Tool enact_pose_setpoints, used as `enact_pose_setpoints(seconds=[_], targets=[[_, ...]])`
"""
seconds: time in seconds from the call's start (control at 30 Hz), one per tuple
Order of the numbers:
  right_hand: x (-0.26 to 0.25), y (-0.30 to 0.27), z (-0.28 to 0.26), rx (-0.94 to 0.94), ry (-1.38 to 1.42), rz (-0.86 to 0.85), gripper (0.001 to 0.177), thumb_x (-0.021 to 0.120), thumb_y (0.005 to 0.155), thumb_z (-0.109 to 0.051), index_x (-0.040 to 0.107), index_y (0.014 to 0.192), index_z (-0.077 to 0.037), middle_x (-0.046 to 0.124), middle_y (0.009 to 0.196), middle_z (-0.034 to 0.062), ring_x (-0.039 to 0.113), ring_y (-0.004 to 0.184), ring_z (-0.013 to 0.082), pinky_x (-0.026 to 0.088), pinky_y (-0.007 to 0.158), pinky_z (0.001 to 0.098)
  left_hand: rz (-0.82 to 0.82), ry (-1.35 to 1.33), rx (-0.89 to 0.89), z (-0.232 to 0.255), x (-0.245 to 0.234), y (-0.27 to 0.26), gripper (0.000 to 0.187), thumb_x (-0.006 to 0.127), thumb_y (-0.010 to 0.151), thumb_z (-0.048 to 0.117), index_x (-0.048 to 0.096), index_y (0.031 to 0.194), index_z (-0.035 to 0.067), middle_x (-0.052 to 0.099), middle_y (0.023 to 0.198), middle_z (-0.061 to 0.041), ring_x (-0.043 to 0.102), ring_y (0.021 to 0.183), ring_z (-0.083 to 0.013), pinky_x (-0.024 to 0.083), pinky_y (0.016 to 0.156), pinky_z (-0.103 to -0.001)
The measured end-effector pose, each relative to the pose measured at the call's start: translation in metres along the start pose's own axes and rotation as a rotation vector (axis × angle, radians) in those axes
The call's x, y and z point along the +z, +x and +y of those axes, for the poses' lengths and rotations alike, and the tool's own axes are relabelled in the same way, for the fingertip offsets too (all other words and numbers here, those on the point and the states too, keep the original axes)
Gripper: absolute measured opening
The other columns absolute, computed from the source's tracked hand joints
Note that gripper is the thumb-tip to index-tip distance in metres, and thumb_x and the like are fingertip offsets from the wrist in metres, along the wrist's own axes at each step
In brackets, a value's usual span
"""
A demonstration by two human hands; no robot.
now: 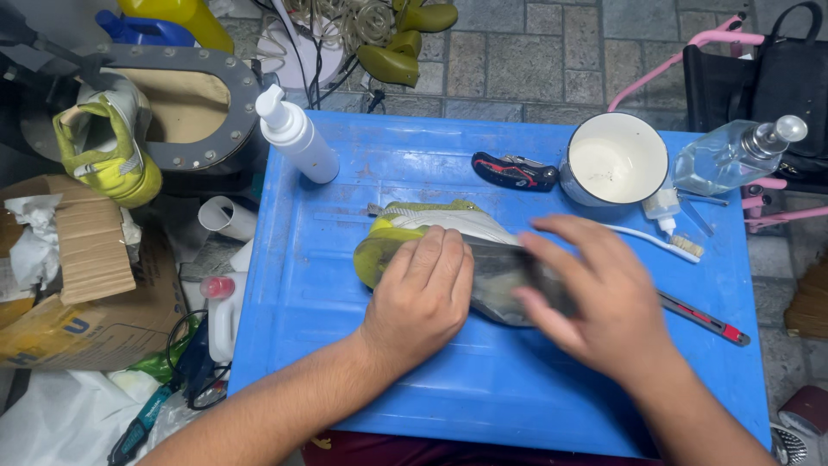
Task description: The person uses a utility knife to scrape and peel away old adhesive and material from the sole of a yellow and grey shoe. They repeatedly scrape the surface and pull off loose pieces by hand, working on different sections of the sole.
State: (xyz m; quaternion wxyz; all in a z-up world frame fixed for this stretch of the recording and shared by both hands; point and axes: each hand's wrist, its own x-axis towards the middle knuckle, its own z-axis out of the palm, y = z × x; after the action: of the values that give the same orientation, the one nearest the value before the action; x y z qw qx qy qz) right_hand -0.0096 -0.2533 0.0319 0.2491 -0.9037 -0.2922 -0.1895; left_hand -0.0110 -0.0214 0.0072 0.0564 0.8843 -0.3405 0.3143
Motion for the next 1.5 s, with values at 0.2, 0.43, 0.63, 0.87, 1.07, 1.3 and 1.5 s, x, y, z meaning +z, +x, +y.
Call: enact_pose_setpoints(seconds=[0.2,0.43,0.63,0.87,1.07,1.3,1.5], targets=[[0.023,0.031,-0.012,0.058,0.041,-0.141,0.051,0.084,0.076,-0.037,0.074,0.120,-0.012,0.073,0.122,0.0058,0.072,0.097,0.0275,0.057,0.079,0.0371,0.103,-0.056,0.023,-0.012,0.021,-0.007,0.027,0.065,0.094,0.015,0.067,0.107,-0.008,0.062,0.116,-0.021,0.061,0.126,-0.0375,0.054,0.096,-0.043],[0.028,0.023,-0.008,0.126,0.091,-0.155,0.049,0.084,0.074,-0.038,0.077,0.117,-0.015,0.076,0.118,0.0021,0.074,0.087,0.0240,0.058,0.070,0.0339,0.158,-0.330,-0.019,-0.018,0.032,-0.014,0.025,0.070,0.092,0.015,0.063,0.106,-0.005,0.059,0.121,-0.019,0.060,0.131,-0.0373,0.053,0.111,-0.049],[0.029,0.023,-0.008,0.160,0.124,-0.155,0.048,0.084,0.073,-0.039,0.078,0.116,-0.016,0.077,0.116,0.0017,0.074,0.086,0.0219,0.058,0.069,0.0325,0.113,-0.365,-0.034,-0.018,0.033,-0.020,0.025,0.070,0.093,0.017,0.062,0.108,-0.001,0.061,0.120,-0.016,0.061,0.129,-0.0327,0.047,0.109,-0.049],[0.030,0.022,-0.009,0.158,0.101,-0.163,0.049,0.085,0.072,-0.040,0.079,0.115,-0.016,0.077,0.115,0.0015,0.074,0.088,0.0221,0.058,0.071,0.0334,0.087,-0.427,-0.029,-0.019,0.032,-0.024,0.025,0.071,0.091,0.014,0.061,0.110,0.001,0.062,0.121,-0.014,0.062,0.130,-0.0293,0.046,0.108,-0.047],[0.031,0.021,-0.006,0.113,0.077,-0.118,0.049,0.084,0.075,-0.038,0.078,0.117,-0.015,0.076,0.117,0.0037,0.074,0.096,0.0243,0.058,0.077,0.0345,0.086,-0.545,-0.002,-0.025,0.027,-0.025,0.025,0.074,0.091,0.011,0.060,0.110,0.004,0.063,0.120,-0.013,0.064,0.124,-0.0306,0.046,0.112,-0.048],[0.030,0.022,0.000,0.155,0.110,-0.120,0.053,0.085,0.072,-0.042,0.077,0.116,-0.013,0.076,0.117,0.0046,0.073,0.094,0.0232,0.058,0.076,0.0337,0.128,-0.503,-0.325,-0.021,0.006,-0.020,0.044,0.082,0.086,0.026,0.063,0.118,0.003,0.062,0.124,-0.016,0.055,0.128,-0.0342,0.038,0.116,-0.056],[0.030,0.023,-0.002,0.132,0.096,-0.112,0.052,0.085,0.074,-0.041,0.077,0.116,-0.012,0.076,0.117,0.0048,0.074,0.096,0.0241,0.058,0.077,0.0341,0.017,-0.484,-0.412,-0.011,0.002,-0.005,0.028,0.081,0.086,0.024,0.075,0.111,0.014,0.070,0.118,-0.002,0.057,0.128,-0.0283,0.033,0.115,-0.054]])
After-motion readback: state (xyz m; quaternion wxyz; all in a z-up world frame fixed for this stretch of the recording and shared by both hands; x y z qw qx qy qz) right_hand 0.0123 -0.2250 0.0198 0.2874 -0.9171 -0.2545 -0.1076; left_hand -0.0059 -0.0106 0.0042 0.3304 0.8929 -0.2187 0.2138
